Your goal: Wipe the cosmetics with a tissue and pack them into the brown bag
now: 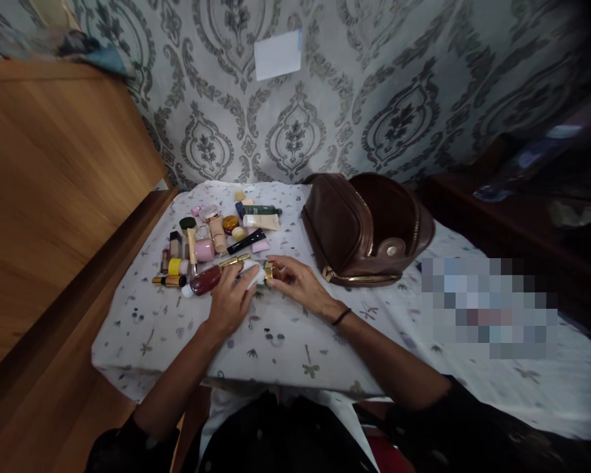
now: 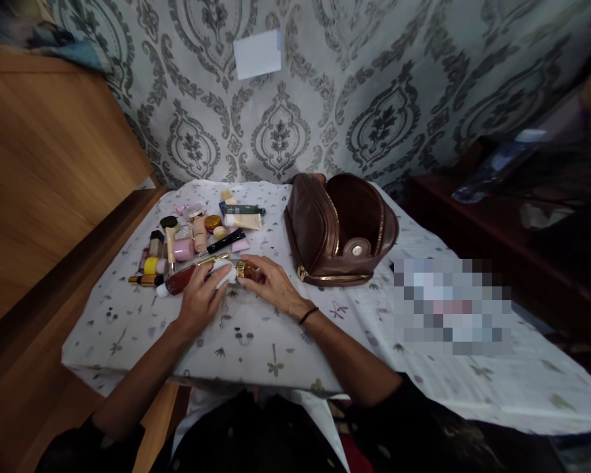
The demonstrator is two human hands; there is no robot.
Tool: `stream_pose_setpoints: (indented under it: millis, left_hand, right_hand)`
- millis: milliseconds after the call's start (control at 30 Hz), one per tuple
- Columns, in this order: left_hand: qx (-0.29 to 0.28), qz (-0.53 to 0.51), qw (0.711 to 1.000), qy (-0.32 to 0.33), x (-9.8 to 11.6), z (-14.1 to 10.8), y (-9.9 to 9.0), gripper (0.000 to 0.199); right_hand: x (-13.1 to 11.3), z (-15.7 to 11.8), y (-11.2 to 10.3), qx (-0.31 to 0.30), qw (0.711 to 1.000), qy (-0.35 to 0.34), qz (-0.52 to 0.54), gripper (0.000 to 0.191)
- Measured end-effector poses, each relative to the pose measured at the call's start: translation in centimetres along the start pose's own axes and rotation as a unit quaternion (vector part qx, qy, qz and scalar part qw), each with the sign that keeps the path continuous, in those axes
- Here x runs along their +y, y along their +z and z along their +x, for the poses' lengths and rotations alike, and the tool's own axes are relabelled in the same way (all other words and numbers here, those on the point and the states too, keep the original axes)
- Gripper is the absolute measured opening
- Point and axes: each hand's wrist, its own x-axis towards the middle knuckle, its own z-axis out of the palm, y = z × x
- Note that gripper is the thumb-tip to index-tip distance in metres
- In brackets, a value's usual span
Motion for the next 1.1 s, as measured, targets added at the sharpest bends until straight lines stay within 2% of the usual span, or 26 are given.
stream_pose_setpoints:
  millis: [100, 300, 400, 633, 767, 900, 1000, 1100]
  left_hand:
    - [-0.005, 0.006, 1.0, 0.012, 0.2, 0.04, 0.03, 0.036]
    - [0.005, 0.01, 0.998, -0.06, -0.35, -0.01, 0.3, 0.035]
    - [0.007, 0.009, 0.997, -0.074, -0.51, -0.05, 0.37, 0.035]
    - [0.003, 0.006, 1.0, 0.016, 0.07, -0.04, 0.25, 0.037]
    - [0.004, 0.011, 1.0, -0.024, 0.04, 0.01, 0.28, 0.035]
    - [0.005, 0.008, 0.998, -0.065, -0.29, -0.04, 0.33, 0.034]
    - [0.006, 0.016, 0.998, -0.059, -0.36, -0.13, 0.28, 0.035]
    - [0.001, 0.02, 1.0, -0.014, -0.07, -0.16, 0.21, 0.035]
  right_hand:
    - [0.11, 0.06, -0.02, 0.009, 1.0, 0.011, -0.001, 0.048]
    - [0.24, 0.12, 0.1, -0.003, 1.0, 0.003, -0.004, 0.058]
    - [0.2, 0.1, 0.13, 0.003, 1.0, 0.002, -0.005, 0.057]
    - [-0.54, -0.07, -0.18, 0.014, 0.999, 0.041, -0.027, 0.047]
    - [-0.56, 0.06, -0.21, 0.018, 0.998, 0.038, -0.037, 0.041]
    - [-0.37, 0.21, -0.24, 0.027, 0.999, 0.005, -0.039, 0.041]
    - [-0.4, 0.16, -0.3, 0.015, 0.999, -0.002, -0.029, 0.049]
    - [-0.41, 0.08, -0.32, 0.011, 1.0, 0.006, -0.019, 0.054]
